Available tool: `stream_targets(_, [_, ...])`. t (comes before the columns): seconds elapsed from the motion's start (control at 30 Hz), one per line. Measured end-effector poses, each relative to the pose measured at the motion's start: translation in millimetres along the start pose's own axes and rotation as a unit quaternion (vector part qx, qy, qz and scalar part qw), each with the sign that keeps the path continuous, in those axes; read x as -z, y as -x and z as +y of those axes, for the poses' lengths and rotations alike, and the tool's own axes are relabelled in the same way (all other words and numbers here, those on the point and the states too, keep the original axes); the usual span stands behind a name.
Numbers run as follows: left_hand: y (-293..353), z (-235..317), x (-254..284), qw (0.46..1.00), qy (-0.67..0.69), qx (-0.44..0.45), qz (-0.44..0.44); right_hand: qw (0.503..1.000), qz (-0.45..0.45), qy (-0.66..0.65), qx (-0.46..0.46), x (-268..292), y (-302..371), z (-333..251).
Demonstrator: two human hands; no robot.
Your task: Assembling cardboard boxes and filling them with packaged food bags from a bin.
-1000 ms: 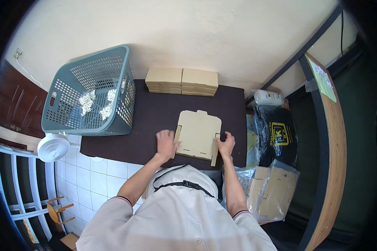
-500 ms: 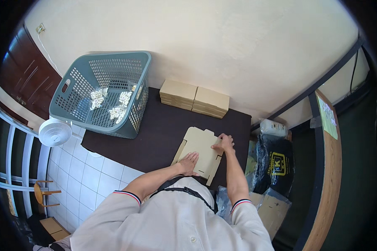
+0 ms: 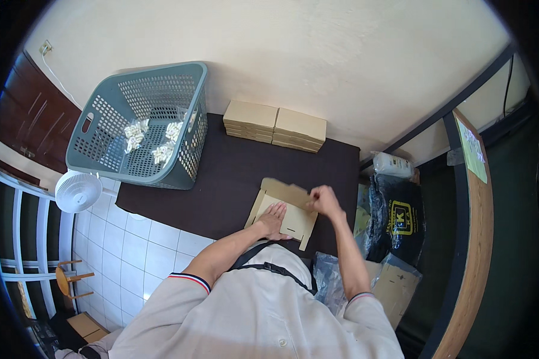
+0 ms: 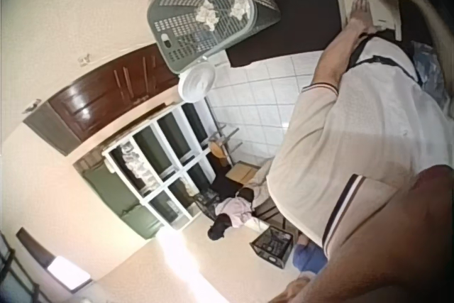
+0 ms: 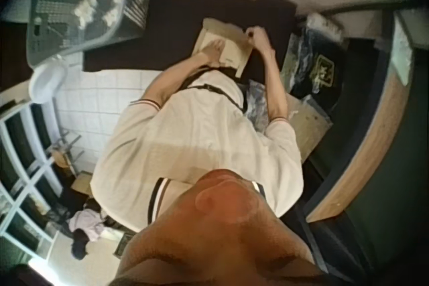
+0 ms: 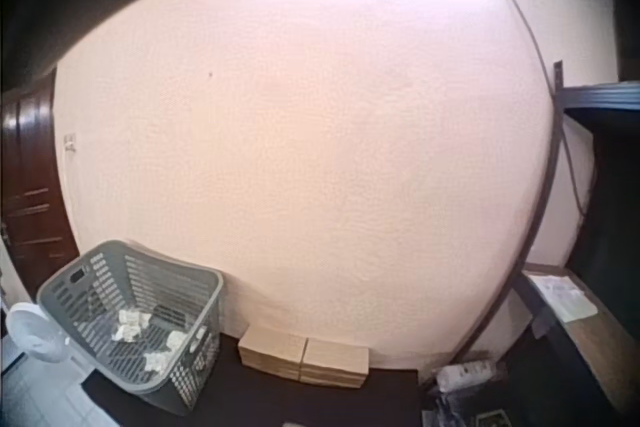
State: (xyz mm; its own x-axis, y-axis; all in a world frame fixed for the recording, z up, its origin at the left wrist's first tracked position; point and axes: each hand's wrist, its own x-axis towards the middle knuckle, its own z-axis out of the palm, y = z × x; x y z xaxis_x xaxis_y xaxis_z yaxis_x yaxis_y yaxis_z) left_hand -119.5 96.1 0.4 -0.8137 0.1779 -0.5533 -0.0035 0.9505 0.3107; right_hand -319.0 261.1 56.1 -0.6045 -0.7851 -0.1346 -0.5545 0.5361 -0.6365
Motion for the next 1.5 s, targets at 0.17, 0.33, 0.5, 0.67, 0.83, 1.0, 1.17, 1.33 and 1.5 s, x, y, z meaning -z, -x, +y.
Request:
stream_targets(0.17, [2.2, 1.0, 2.2, 1.0, 0.0, -0.014, -0.001, 0.984, 0.102, 0.129, 0.067, -39.1, 69.3, -49.4])
stream_targets(0.33, [9.9, -8.7, -11.9, 0.995, -0.018, -0.03, 0.093, 0.99, 0.137, -0.024, -0.017, -26.8, 42.4, -44.7])
stream_targets(0.5, [8.2, -4.3, -13.3, 0.988, -0.026, -0.052, 0.142, 0.99, 0.115, -0.034, -0.069, -10.6, -35.6, 37.4])
stream_targets(0.67, [4.9, 5.0, -4.9, 0.983, -0.003, -0.041, 0.177, 0.984, 0.012, -0.038, -0.174, -26.1, -82.6, 84.9])
stream_targets(0.83, [-9.9, 6.0, 1.6, 0.985, 0.018, 0.002, 0.173, 0.99, -0.076, 0.01, -0.116, -11.9, -123.2, 74.8])
stream_targets(1.0, [-18.1, 9.0, 19.6, 0.994, 0.011, 0.034, 0.104, 0.994, -0.052, 0.088, -0.048, -18.1, -134.0, 64.3])
stream_targets(1.17, [-25.1, 18.2, 20.4, 0.995, 0.012, 0.048, 0.081, 0.993, -0.044, -0.019, -0.109, -18.0, -119.7, 69.3])
stream_targets(1.33, [-24.1, 8.9, 1.3, 0.99, 0.041, 0.052, 0.122, 0.995, 0.069, -0.064, -0.045, -25.7, -72.3, 22.8])
stream_targets(1.5, [-14.2, 25.7, 21.7, 0.996, 0.012, 0.069, 0.048, 0.973, 0.218, 0.039, 0.071, -61.4, 27.5, -26.2])
